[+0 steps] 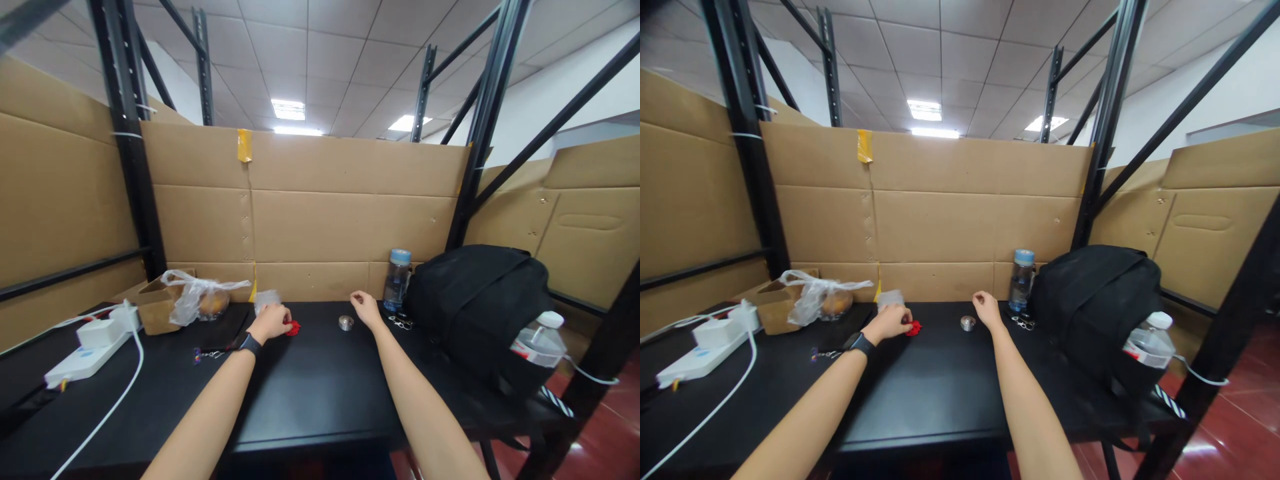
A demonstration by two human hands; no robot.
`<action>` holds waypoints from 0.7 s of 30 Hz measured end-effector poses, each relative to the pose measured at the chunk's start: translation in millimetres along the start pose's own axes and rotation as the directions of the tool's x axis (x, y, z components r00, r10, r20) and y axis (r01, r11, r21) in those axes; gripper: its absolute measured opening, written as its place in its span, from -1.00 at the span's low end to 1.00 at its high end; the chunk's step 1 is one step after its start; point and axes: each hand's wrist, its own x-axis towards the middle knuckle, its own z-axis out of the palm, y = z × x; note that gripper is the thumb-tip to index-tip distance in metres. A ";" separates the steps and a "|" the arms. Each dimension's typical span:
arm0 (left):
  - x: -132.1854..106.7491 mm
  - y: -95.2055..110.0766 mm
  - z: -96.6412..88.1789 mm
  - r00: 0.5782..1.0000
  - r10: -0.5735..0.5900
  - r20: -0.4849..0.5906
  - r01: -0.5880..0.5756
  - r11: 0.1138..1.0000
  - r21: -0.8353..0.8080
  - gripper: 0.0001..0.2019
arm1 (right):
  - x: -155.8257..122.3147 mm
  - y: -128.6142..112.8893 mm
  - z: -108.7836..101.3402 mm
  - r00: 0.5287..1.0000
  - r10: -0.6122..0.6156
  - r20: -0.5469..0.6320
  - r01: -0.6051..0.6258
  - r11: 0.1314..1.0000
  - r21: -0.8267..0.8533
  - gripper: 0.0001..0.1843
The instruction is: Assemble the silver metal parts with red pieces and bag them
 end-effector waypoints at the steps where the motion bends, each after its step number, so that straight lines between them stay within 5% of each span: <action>1: 1.7 -0.4 1.9 1.000 0.006 0.001 -0.006 1.000 0.003 -0.87 | 0.6 3.7 2.1 1.000 0.001 -0.016 -0.001 1.000 0.000 -0.66; 5: 0.7 3.5 12.6 0.999 0.030 -0.043 -0.028 0.999 0.030 -0.84 | -5.2 16.1 7.9 0.998 -0.058 0.040 0.058 0.998 -0.006 -0.75; 10: -0.9 13.5 18.8 0.996 0.037 -0.081 -0.031 0.998 0.063 -0.86 | -9.9 18.4 5.2 0.961 -0.146 0.234 0.157 0.987 -0.029 -0.50; 21: -2.8 -0.1 26.7 0.961 -0.026 -0.275 -0.030 0.980 -0.196 -0.81 | -15.5 17.1 7.0 0.940 -0.097 0.327 0.087 0.995 0.045 -0.47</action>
